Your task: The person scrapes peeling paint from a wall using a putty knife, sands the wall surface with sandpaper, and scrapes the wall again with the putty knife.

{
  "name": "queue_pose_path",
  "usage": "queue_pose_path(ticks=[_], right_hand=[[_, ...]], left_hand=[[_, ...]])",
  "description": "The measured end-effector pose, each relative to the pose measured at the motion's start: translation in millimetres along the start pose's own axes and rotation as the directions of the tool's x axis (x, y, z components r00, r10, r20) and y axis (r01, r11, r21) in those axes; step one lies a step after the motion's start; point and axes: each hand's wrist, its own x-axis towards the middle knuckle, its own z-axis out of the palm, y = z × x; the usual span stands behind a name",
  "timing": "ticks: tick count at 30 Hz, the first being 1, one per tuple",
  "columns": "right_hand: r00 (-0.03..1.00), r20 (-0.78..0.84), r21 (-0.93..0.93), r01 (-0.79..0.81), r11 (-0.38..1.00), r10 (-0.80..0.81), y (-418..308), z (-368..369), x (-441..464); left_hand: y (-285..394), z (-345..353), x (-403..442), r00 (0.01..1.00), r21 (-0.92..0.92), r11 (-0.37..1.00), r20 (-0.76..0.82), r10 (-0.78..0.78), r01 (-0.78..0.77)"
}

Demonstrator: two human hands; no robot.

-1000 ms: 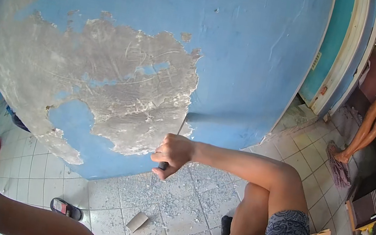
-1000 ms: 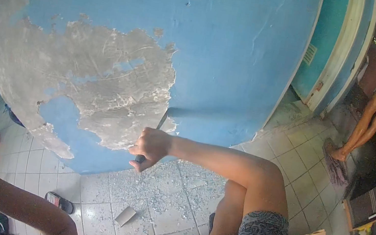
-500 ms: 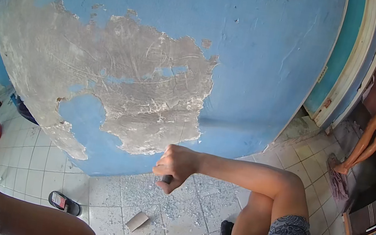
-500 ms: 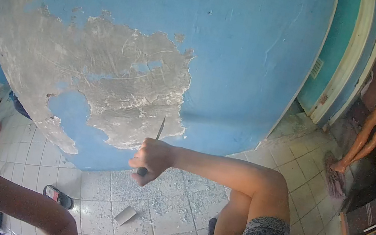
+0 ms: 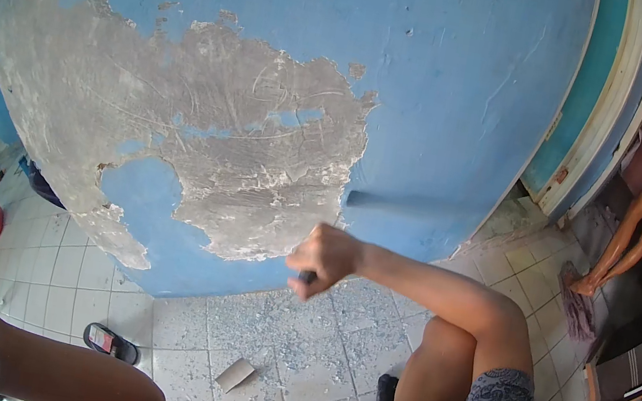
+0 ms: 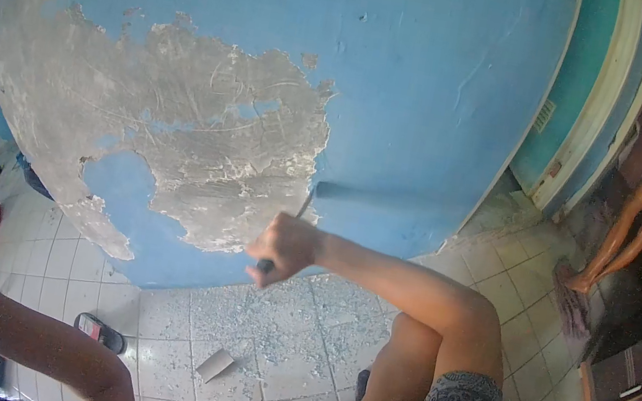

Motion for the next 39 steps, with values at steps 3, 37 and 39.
queue_pose_path(ticks=[3, 37, 39], right_hand=[[0.993, -0.04, 0.134, 0.116, 0.984, -0.112, -21, 4, 20], [0.989, 0.013, 0.109, 0.147, 0.983, -0.149, -40, 2, 26], [0.997, 0.019, 0.011, 0.071, 0.997, -0.072, 5, -14, 12]], left_hand=[[-2, -4, -1, 1.0, -0.001, 1.0, -0.004, 0.001, -0.001], [2, -12, -8, 1.0, 0.02, 0.999, -0.007, 0.025, -0.025], [1, -9, -5, 1.0, 0.016, 1.0, -0.005, 0.017, -0.017]])
